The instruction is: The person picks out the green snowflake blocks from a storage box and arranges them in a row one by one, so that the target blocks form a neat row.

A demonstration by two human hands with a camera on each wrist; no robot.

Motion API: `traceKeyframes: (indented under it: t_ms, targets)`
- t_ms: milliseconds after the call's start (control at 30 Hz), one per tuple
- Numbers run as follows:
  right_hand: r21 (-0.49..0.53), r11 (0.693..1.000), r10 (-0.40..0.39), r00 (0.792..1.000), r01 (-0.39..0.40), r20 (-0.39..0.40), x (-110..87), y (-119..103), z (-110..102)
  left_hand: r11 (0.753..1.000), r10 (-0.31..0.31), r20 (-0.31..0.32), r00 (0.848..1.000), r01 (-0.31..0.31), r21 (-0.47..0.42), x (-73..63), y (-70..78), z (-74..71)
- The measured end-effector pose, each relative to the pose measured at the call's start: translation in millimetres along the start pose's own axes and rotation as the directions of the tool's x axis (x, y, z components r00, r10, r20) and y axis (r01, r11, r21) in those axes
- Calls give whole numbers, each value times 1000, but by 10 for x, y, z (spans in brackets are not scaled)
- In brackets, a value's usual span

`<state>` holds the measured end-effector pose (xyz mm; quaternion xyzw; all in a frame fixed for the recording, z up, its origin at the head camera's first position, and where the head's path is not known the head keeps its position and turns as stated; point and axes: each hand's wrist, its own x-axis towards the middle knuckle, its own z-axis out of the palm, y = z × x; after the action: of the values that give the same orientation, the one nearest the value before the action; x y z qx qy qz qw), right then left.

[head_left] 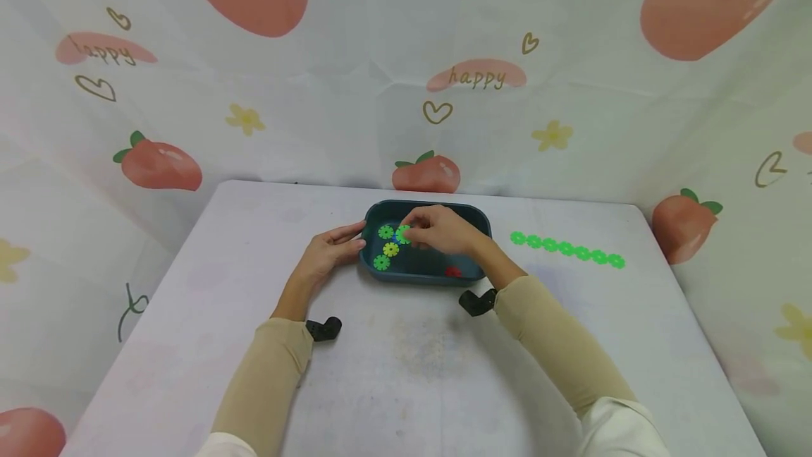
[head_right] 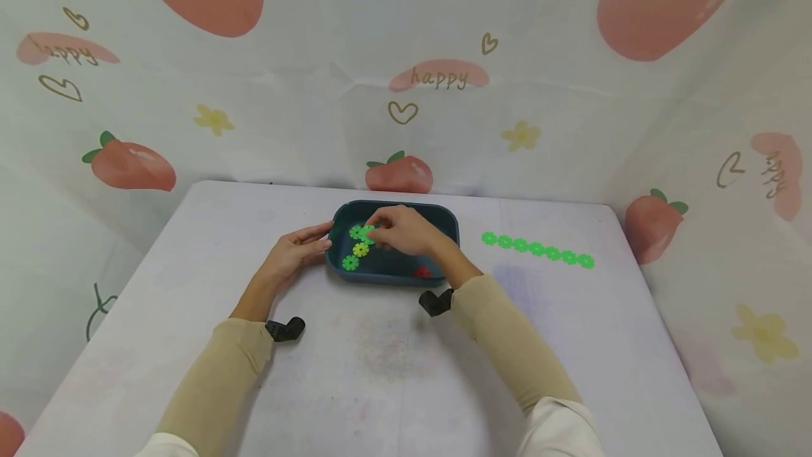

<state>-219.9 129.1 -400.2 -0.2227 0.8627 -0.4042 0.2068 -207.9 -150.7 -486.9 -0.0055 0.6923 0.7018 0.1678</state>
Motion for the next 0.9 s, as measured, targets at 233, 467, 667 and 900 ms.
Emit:
traceKeyframes:
  t_ms: [233, 467, 667, 900]
  targets:
    - [34, 999, -10, 988, 16, -152, -130, 83, -96, 1000, -2, -2, 1000, 2, -14, 14, -14, -9]
    - [118, 993, 43, 960, -11, -276, -272, 214, -263, 999, -17, 6, 1000, 17, -30, 12, -13, -8]
    - [225, 974, 96, 929, -14, -357, -401, 355, -388, 999, -22, -8, 1000, 21, -48, 9, -2, 2]
    - [209, 978, 115, 893, -24, -434, -530, 553, -507, 999, -25, -9, 1000, 25, -24, 4, 9, 8]
